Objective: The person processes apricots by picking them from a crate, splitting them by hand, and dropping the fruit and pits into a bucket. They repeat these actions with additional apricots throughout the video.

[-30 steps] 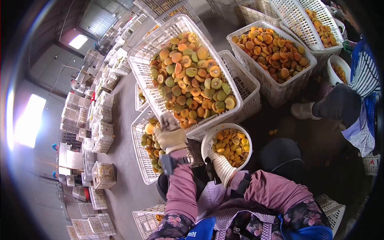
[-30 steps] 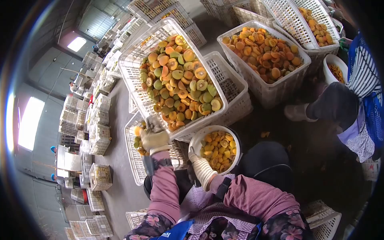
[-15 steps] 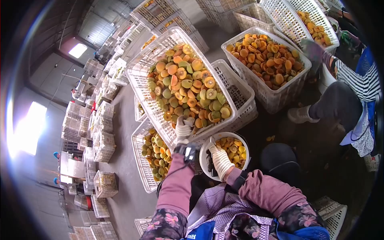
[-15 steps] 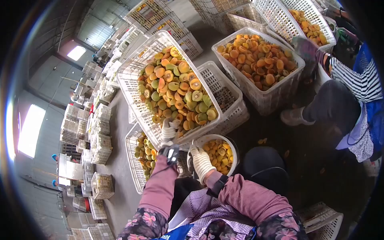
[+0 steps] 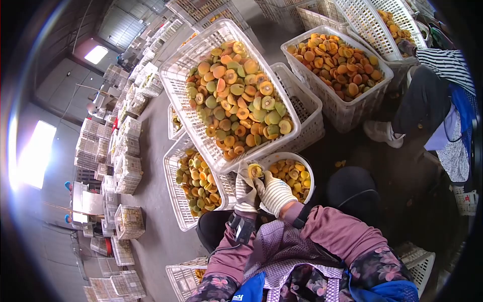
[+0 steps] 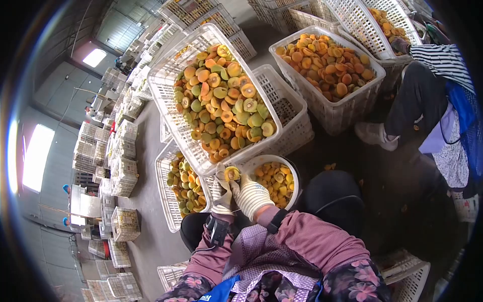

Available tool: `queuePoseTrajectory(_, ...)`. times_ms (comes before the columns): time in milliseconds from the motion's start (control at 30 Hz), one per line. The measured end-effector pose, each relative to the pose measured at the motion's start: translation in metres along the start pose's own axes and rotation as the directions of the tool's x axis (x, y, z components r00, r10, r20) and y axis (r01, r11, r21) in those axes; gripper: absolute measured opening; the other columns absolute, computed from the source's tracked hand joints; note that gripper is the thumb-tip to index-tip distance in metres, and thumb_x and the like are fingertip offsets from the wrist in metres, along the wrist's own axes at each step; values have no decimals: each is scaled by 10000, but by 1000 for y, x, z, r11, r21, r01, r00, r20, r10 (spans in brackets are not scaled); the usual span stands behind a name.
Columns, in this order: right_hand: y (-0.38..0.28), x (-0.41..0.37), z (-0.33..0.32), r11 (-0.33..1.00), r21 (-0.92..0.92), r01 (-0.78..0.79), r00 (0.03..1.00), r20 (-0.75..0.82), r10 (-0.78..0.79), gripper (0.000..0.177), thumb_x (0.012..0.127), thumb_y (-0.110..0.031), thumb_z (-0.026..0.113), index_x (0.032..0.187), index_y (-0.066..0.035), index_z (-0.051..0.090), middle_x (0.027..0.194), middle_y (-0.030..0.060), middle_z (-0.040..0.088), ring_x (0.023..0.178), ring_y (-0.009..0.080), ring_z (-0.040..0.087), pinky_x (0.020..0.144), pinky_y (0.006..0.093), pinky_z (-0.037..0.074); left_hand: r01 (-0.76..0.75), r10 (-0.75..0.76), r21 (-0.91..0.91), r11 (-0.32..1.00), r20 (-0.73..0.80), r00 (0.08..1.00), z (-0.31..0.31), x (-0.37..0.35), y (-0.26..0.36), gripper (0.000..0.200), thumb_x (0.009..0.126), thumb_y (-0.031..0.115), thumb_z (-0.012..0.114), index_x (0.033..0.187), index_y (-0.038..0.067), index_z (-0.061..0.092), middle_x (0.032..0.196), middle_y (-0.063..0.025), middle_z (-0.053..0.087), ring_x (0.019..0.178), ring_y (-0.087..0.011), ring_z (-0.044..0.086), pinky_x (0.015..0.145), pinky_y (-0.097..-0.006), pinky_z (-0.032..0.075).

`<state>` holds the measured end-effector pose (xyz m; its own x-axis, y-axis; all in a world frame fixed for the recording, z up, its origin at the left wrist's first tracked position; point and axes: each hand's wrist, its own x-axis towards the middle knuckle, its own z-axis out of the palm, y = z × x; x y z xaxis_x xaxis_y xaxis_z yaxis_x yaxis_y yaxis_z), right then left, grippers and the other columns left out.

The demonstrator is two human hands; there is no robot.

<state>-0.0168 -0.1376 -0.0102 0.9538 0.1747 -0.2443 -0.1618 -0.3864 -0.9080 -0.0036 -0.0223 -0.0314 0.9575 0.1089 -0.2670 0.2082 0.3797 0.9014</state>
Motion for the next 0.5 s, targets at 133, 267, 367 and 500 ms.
queuePoseTrajectory(133, 19, 6, 19, 998, 60, 30, 998, 49, -33, 421, 899, -361, 454, 1072, 21, 499, 875, 282, 596, 862, 430, 575, 728, 444, 464, -171, 176, 234, 957, 2, 984, 5, -11, 2, 341, 953, 324, 421, 1042, 13, 528, 812, -57, 597, 584, -95, 545, 557, -205, 445)
queuePoseTrajectory(267, 26, 2, 29, 955, 297, 15, 982, 177, -70, 448, 913, -376, 435, 1031, 48, 519, 842, 270, 607, 801, 382, 606, 672, 414, 490, -251, 240, 391, 885, 79, 968, -1, -6, 16, 327, 946, 319, 432, 947, 19, 562, 757, -50, 591, 605, -92, 539, 589, -216, 442)
queuePoseTrajectory(367, 11, -5, 12, 894, 405, -190, 939, 340, 45, 434, 904, -439, 484, 1092, -50, 527, 720, 82, 607, 629, 224, 594, 540, 302, 463, -318, 272, 505, 802, 165, 948, 1, -4, 22, 339, 940, 296, 440, 801, 23, 584, 697, -54, 564, 606, -110, 534, 545, -243, 436)
queuePoseTrajectory(500, 9, -13, -5, 622, 369, -691, 572, 804, 159, 467, 859, -585, 464, 793, -125, 510, 511, -18, 456, 386, 90, 418, 372, 219, 337, -114, 51, 328, 938, 195, 979, 4, -13, 32, 317, 933, 318, 443, 928, 23, 559, 757, -75, 572, 685, -150, 569, 579, -233, 463)
